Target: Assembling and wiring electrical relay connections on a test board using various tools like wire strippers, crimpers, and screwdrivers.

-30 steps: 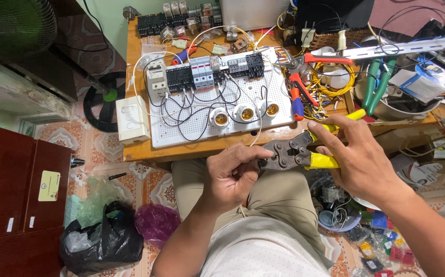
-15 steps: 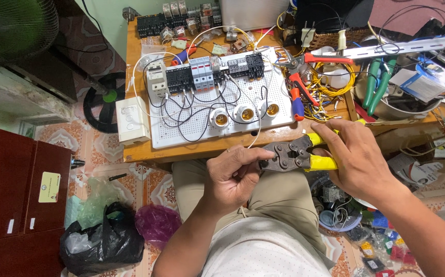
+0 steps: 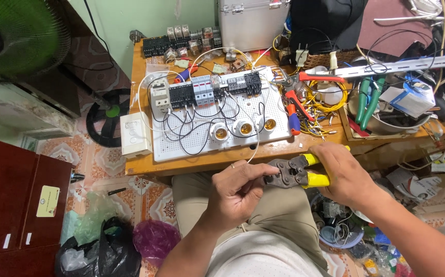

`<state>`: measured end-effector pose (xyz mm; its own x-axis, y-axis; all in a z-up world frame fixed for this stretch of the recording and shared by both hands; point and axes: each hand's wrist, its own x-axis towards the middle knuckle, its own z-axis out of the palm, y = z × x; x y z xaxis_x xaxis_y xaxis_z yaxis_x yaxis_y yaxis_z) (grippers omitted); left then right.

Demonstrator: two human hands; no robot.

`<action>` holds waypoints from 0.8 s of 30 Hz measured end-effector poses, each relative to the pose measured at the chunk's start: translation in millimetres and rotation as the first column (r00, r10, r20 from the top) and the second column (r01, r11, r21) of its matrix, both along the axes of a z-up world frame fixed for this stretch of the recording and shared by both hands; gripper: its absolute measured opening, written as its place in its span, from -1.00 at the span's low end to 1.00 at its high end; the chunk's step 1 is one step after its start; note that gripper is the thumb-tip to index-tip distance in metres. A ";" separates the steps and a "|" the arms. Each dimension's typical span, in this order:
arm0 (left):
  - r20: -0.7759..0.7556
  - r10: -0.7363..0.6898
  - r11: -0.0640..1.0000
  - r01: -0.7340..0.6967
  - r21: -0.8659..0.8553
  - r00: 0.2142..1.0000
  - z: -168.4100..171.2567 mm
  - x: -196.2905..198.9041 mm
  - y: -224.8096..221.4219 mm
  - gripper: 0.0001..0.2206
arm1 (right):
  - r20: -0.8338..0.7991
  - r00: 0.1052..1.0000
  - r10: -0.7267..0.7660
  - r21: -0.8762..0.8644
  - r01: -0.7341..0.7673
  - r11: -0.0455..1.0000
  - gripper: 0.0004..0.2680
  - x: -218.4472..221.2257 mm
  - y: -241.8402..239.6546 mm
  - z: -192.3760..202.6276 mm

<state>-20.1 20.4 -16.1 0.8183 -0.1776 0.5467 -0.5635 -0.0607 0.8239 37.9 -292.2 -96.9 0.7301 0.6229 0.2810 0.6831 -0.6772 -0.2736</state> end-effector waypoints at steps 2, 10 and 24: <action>0.001 0.001 1.000 -0.001 0.007 1.000 0.1 -1.7 -2.7 -0.73 | -0.010 0.999 -0.031 -0.017 0.030 0.999 -0.46 1.3 -4.5 -11.6; -0.081 0.093 0.995 -0.090 0.038 0.992 -7.0 -2.1 -11.9 -0.76 | -0.336 0.942 -0.019 0.051 0.038 0.998 -0.55 2.6 -0.7 -27.7; -0.184 0.114 0.993 -0.110 0.032 0.976 -12.6 -0.8 -11.5 -0.77 | -0.486 0.849 -0.209 0.034 0.257 0.966 -0.76 -19.2 -14.7 -64.0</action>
<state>-20.9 8.9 -28.7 0.9206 -0.0886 0.3804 -0.3895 -0.1335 0.9113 18.7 -306.8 -161.0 0.9097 0.4057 -0.0883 0.2791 -0.7549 -0.5934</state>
